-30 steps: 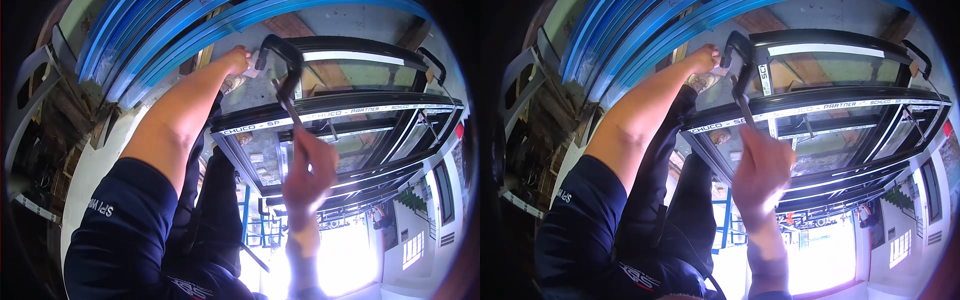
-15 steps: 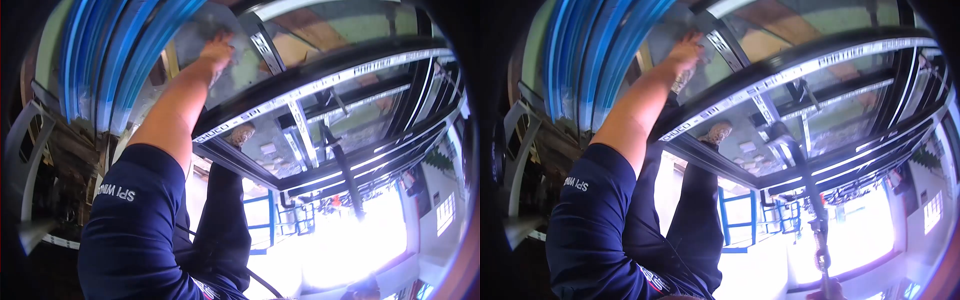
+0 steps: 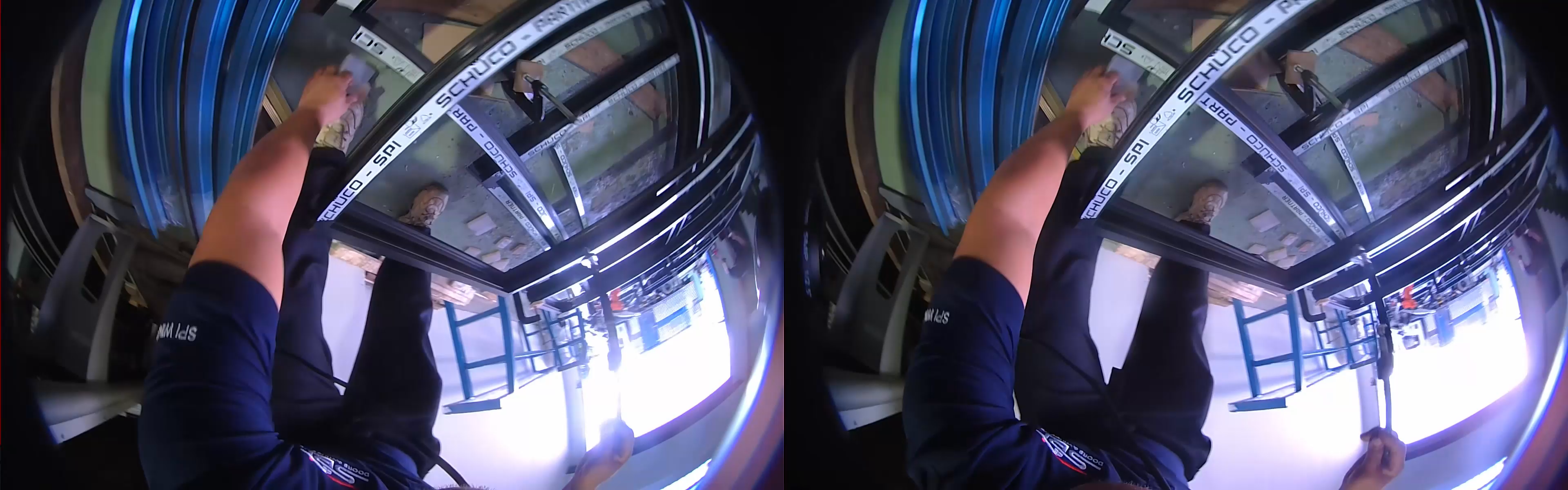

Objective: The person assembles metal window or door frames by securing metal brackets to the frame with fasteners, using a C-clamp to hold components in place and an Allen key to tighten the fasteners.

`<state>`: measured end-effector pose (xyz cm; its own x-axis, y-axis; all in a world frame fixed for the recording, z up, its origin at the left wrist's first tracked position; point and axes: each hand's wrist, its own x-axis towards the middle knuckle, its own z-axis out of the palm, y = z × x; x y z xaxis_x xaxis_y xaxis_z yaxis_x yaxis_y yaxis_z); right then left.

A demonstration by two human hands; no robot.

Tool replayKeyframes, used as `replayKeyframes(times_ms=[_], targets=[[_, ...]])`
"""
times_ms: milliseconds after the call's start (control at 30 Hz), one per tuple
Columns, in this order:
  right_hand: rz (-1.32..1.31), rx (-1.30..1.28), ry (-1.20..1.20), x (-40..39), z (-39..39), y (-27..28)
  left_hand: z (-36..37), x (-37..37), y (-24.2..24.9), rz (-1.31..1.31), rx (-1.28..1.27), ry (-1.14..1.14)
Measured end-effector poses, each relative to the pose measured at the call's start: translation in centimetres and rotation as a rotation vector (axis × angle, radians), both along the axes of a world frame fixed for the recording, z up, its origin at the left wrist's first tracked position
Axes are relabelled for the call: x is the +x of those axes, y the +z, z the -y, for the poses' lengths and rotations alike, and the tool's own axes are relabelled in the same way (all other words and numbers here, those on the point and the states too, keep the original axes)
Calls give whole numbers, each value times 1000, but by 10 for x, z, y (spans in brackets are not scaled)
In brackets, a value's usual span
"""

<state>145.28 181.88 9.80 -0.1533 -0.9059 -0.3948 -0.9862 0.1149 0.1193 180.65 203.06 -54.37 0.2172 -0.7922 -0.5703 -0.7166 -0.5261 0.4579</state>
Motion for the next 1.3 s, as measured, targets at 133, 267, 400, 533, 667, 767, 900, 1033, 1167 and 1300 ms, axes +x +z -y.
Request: replayKeyframes(times_ms=[133, 267, 400, 533, 667, 767, 900, 1033, 1167, 1300], targets=[[220, 151, -93, -27, -31, -5, -36, 37, 65, -161, -69, 192], [259, 218, -242, -65, -77, -12, -60, 77, 154, -29, -131, 43], [310, 268, -457, -99, -122, -27, -65, 107, 247, -36, -104, -63], [410, 268, -614, -172, -184, -44, -54, 102, 332, -219, -37, 138], [440, 239, -790, -245, -241, -71, -50, 64, 391, -111, 32, 171], [473, 191, -929, -314, -281, -106, -35, 3, 429, -138, 128, 149], [668, -5, -1216, -416, -349, -184, -5, -113, 463, -167, 216, -33], [675, -33, -1559, -508, -400, -258, 28, -262, 485, -129, 260, -276], [945, -473, -2135, -593, -422, -334, 52, -382, 478, -204, 375, -419], [1337, -1005, -2406, -671, -451, -406, 66, -474, 466, -185, 372, -621]])
